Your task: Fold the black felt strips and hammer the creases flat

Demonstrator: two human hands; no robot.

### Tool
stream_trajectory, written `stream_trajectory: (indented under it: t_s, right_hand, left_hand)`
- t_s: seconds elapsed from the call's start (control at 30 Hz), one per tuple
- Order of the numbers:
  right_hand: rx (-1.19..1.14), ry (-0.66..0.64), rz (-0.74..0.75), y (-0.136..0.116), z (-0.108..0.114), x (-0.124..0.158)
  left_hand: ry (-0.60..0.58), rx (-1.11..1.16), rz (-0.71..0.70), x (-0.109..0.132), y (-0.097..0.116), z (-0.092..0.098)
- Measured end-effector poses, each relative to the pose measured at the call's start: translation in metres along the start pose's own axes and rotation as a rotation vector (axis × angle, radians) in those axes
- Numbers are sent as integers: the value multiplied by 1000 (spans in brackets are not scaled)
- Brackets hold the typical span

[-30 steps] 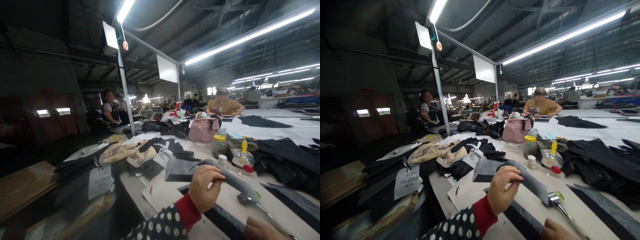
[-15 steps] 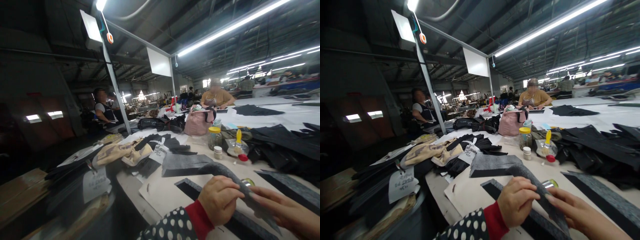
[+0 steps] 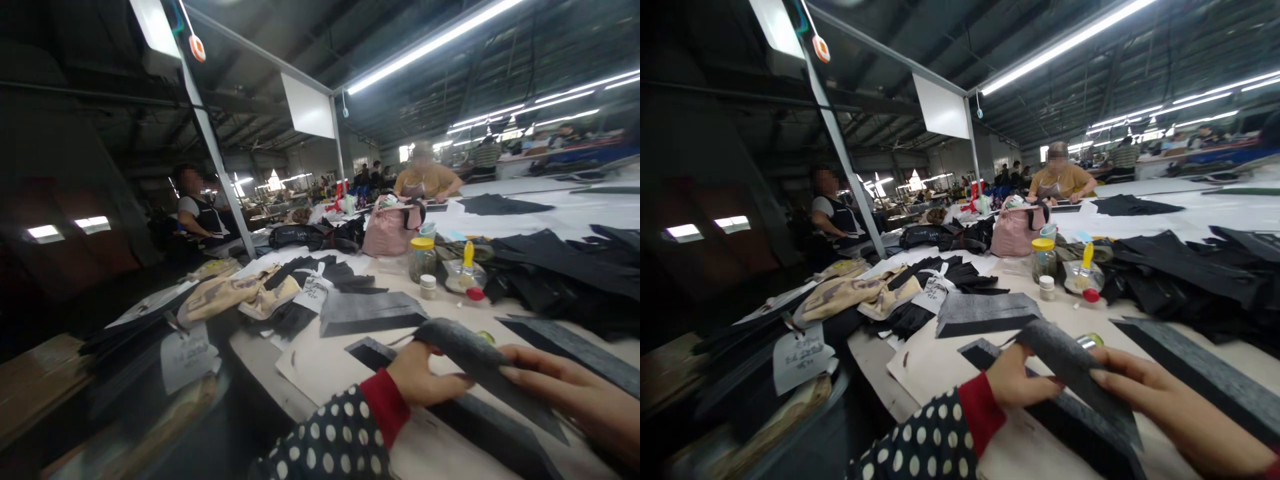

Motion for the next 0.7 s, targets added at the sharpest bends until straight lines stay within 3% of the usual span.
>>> stream_trajectory:
  t_s: [0.1, 0.17, 0.23, 0.3, 0.53, 0.7]
  right_hand:
    - [-136, -167, -22, -12, 0, 5]
    - [-87, -191, -43, -11, 3, 7]
    - [-29, -208, -43, -8, 3, 10]
    - [9, -229, -24, -5, 0, 13]
    - [40, -251, -13, -3, -9, 19]
    - [-30, -214, -31, -1, -9, 18]
  left_hand:
    - [-62, 433, 113, 0, -16, 6]
    - [109, 616, 178, 1, -32, 25]
    - [358, 655, 257, 6, -48, 49]
    - [478, 647, 307, 11, -57, 67]
    - [432, 464, 351, 16, -55, 108]
    - [410, 390, 417, 34, -66, 128]
Point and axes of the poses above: each hand's wrist, its own x-axis away from the middle knuckle, its own z-axis out of the back of the hand, y = z × x, the point moved 7 cm from there along -x, towards the middle knuckle, and after that the axes turned 8 degrees about x, right-handed, at the moved point
